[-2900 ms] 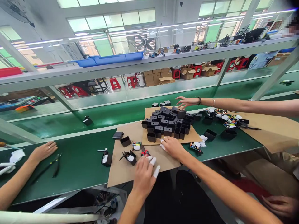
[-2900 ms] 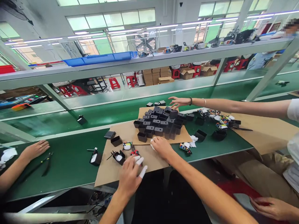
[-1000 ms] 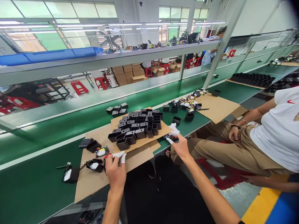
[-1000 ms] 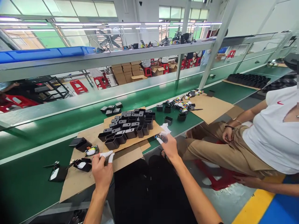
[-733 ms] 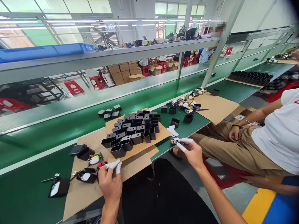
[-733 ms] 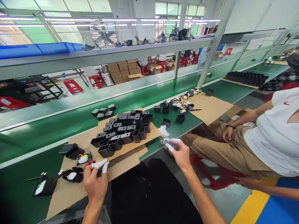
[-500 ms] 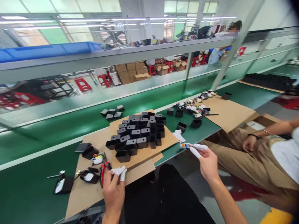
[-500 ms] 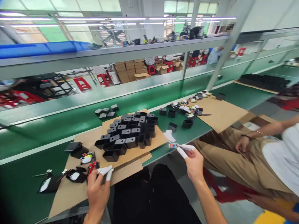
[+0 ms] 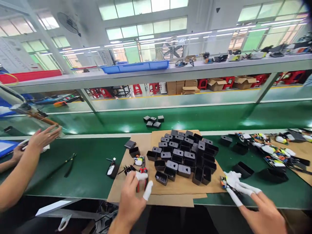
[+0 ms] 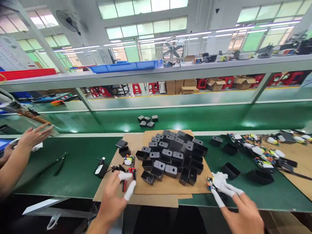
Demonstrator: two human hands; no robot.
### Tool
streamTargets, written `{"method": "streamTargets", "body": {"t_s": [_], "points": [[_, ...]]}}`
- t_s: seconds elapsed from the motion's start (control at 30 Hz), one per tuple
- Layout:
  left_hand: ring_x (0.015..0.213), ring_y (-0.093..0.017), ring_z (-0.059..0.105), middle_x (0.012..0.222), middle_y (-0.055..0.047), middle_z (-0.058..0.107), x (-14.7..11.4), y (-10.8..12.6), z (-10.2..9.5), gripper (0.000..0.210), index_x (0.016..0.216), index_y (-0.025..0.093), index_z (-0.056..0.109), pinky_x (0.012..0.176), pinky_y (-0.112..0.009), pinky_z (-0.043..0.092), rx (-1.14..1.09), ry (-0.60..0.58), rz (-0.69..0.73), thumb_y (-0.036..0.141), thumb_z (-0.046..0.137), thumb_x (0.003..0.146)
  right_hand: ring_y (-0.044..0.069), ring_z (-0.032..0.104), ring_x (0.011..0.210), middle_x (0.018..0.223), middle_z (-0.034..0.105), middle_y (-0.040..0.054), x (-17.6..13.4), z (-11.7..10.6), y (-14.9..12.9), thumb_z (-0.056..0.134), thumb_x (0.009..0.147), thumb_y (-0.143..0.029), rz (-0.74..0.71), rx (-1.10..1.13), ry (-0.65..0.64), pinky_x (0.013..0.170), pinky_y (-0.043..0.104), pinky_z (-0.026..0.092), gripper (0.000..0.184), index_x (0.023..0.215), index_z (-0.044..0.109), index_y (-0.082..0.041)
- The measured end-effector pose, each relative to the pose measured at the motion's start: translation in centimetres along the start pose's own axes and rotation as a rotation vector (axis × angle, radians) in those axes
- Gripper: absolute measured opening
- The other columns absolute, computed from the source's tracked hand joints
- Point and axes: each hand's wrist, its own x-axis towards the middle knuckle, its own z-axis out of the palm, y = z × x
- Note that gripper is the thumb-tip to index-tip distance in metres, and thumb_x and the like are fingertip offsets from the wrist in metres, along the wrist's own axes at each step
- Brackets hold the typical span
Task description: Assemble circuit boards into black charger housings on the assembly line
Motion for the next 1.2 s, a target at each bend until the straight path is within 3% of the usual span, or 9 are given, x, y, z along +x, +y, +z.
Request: {"method": "streamTargets", "body": {"t_s": [0.1, 0.17, 0.27, 0.37, 0.47, 0.6, 0.77, 1.03, 1.2], "points": [[0.101, -0.026, 0.068, 0.105, -0.007, 0.069, 9.9, -2.6, -1.3, 0.012, 0.1, 0.026, 0.069, 0.092, -0.043, 0.058, 0.035, -0.059, -0.026, 0.036, 0.065, 0.096, 0.037, 0.073, 0.099, 0.114, 0.078, 0.0112, 7.0, -0.1, -5.3, 0.065, 0.093, -0.048, -0.175, 0.011, -0.01, 0.091, 0.055, 0.054, 0.026, 0.107, 0.078, -0.032], [0.099, -0.023, 0.067, 0.104, -0.005, 0.068, 17.0, -5.4, -0.4, 0.013, 0.104, 0.023, 0.067, 0.093, -0.039, 0.057, 0.072, -0.197, -0.052, 0.032, 0.065, 0.095, 0.033, 0.073, 0.109, 0.116, 0.078, 0.0082, 13.7, 2.7, -11.2, 0.07, 0.095, -0.047, -0.282, 0.203, -0.102, 0.101, 0.051, 0.054, 0.023, 0.111, 0.077, -0.032], [0.098, -0.021, 0.067, 0.104, -0.003, 0.065, 25.2, -10.4, 2.7, 0.025, 0.111, 0.022, 0.067, 0.095, -0.036, 0.056, 0.097, -0.285, -0.081, 0.027, 0.074, 0.088, 0.028, 0.072, 0.109, 0.116, 0.079, 0.0058, 23.5, 11.6, -20.3, 0.07, 0.099, -0.045, -0.423, 0.263, -0.464, 0.098, 0.043, 0.056, 0.02, 0.11, 0.076, -0.029], [0.108, -0.024, 0.067, 0.119, -0.006, 0.062, 29.7, -15.2, 6.2, 0.047, 0.12, 0.022, 0.067, 0.098, -0.038, 0.056, 0.135, -0.348, -0.12, 0.027, 0.086, 0.077, 0.027, 0.073, 0.107, 0.116, 0.079, 0.0061, 29.9, 22.8, -26.2, 0.083, 0.091, -0.037, -0.468, 0.142, -0.74, 0.095, 0.039, 0.056, 0.023, 0.109, 0.076, -0.025], [0.118, -0.027, 0.064, 0.136, -0.011, 0.058, 32.2, -18.9, 9.1, 0.061, 0.131, 0.02, 0.065, 0.102, -0.043, 0.056, 0.166, -0.388, -0.153, 0.032, 0.09, 0.077, 0.026, 0.074, 0.104, 0.116, 0.078, 0.0083, 32.4, 32.4, -28.6, 0.091, 0.084, -0.033, -0.463, 0.047, -0.84, 0.091, 0.039, 0.06, 0.034, 0.111, 0.075, -0.021], [0.12, -0.028, 0.067, 0.143, -0.013, 0.062, 34.7, -22.1, 12.1, 0.048, 0.139, 0.019, 0.062, 0.101, -0.05, 0.06, 0.199, -0.448, -0.215, 0.041, 0.074, 0.098, 0.023, 0.073, 0.103, 0.123, 0.073, 0.0087, 31.8, 40.4, -29.7, 0.073, 0.102, -0.043, -0.451, -0.036, -0.901, 0.091, 0.043, 0.064, 0.036, 0.126, 0.069, -0.017], [0.119, -0.027, 0.069, 0.137, -0.012, 0.067, 36.8, -24.8, 13.0, 0.043, 0.137, 0.018, 0.064, 0.1, -0.05, 0.062, 0.226, -0.525, -0.291, 0.041, 0.071, 0.102, 0.022, 0.073, 0.103, 0.122, 0.073, 0.0081, 30.7, 44.2, -30.3, 0.07, 0.105, -0.042, -0.485, -0.062, -0.957, 0.091, 0.042, 0.064, 0.031, 0.123, 0.07, -0.018], [0.121, -0.028, 0.067, 0.14, -0.013, 0.065, 40.5, -28.1, 6.2, 0.044, 0.137, 0.018, 0.064, 0.102, -0.051, 0.06, 0.301, -0.464, -0.323, 0.04, 0.073, 0.1, 0.03, 0.071, 0.106, 0.123, 0.075, 0.0134, 37.4, 44.9, -31.2, 0.086, 0.082, -0.044, -0.391, -0.011, -0.822, 0.084, 0.037, 0.054, 0.054, 0.126, 0.066, -0.019], [0.133, -0.032, 0.062, 0.151, -0.014, 0.059, 42.4, -29.4, 7.6, 0.047, 0.142, 0.02, 0.062, 0.109, -0.056, 0.056, 0.331, -0.424, -0.313, 0.039, 0.072, 0.1, 0.023, 0.07, 0.094, 0.11, 0.075, 0.0086, 38.7, 49.6, -32.2, 0.084, 0.087, -0.036, -0.35, 0.035, -0.927, 0.082, 0.035, 0.056, 0.043, 0.122, 0.066, -0.019]]}}
